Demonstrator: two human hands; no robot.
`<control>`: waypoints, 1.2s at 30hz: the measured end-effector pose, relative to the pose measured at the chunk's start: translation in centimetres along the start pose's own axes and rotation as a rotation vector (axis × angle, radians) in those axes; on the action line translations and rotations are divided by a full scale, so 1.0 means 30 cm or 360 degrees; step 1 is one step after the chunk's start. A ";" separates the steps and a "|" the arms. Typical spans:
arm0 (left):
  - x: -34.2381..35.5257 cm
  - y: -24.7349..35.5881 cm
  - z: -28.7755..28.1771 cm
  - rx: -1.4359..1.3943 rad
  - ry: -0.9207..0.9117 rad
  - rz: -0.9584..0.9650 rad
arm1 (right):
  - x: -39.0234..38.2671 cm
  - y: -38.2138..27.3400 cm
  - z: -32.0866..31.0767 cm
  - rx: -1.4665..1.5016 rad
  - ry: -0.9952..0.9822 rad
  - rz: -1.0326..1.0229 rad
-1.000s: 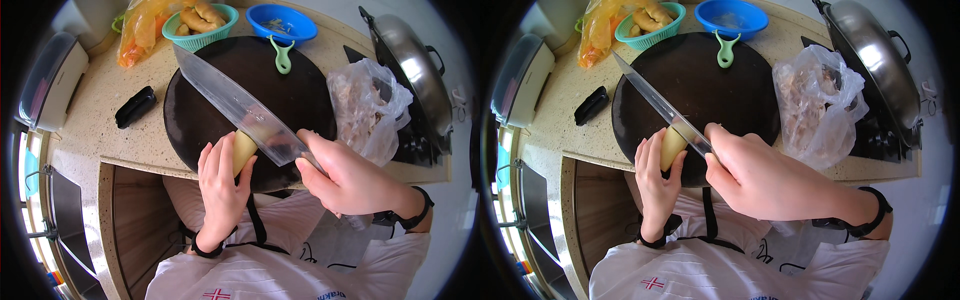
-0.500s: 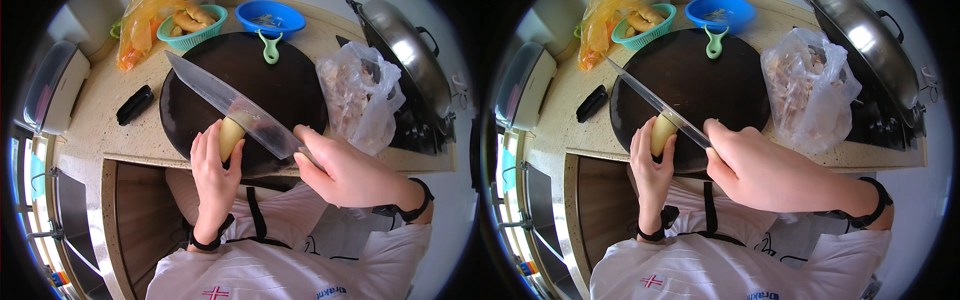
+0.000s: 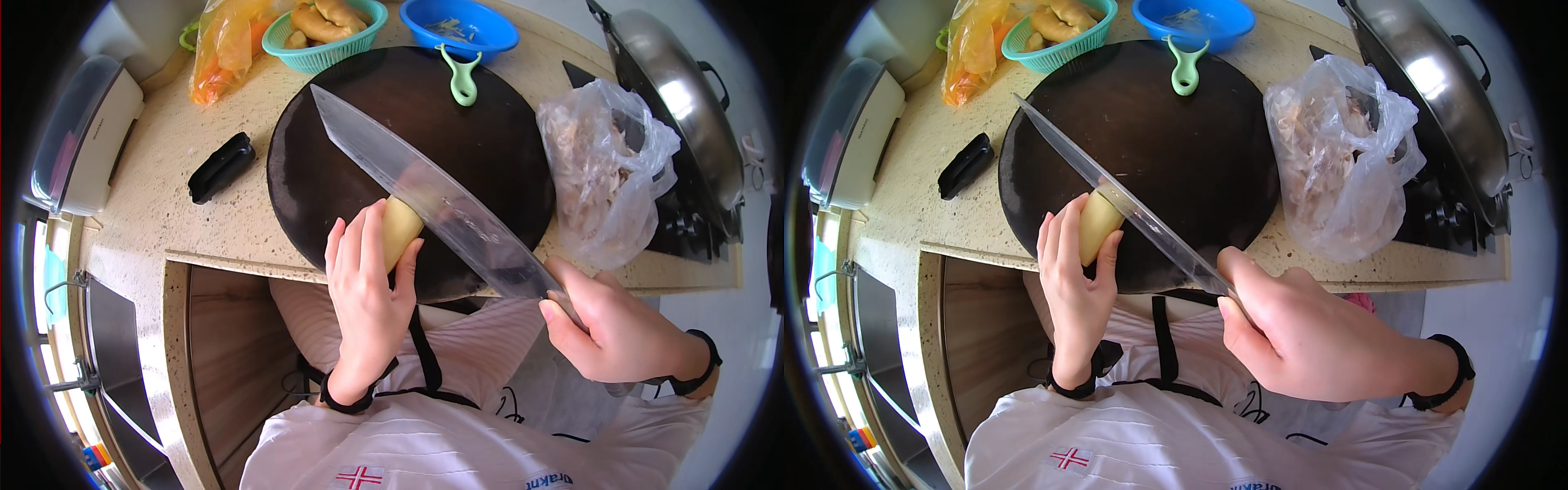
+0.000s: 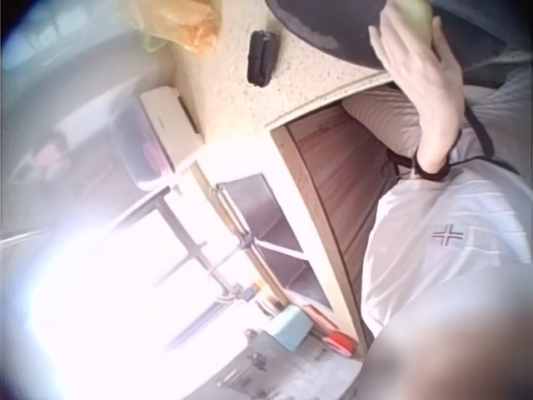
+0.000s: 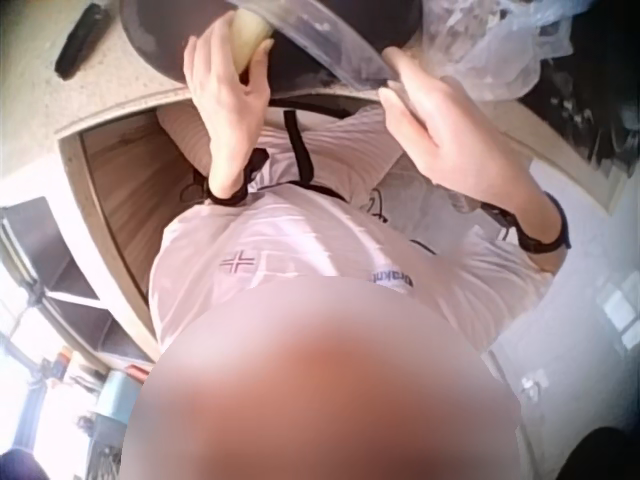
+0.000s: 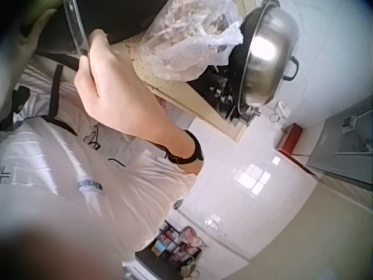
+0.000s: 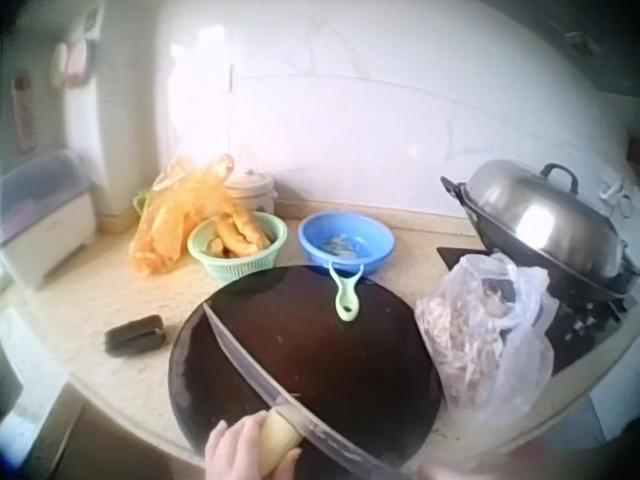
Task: The recorder is slicing a piece of ginger on a cutting board using a large kitchen knife.
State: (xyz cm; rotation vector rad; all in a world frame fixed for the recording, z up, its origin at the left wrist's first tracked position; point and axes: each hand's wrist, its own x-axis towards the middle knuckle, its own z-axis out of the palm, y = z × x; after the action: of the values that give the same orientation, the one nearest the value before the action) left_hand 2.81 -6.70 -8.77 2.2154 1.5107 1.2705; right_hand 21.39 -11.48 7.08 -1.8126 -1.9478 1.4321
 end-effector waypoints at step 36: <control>-0.001 0.006 0.008 0.0096 0.0002 -0.0016 | 0.276 -0.007 0.004 0.0088 -0.0011 -0.0132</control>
State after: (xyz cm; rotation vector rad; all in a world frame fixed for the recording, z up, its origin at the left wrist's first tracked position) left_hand 3.10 -6.75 -8.84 2.2415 1.5789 1.2395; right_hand 18.89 -4.66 3.12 -1.6857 -1.9418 1.4537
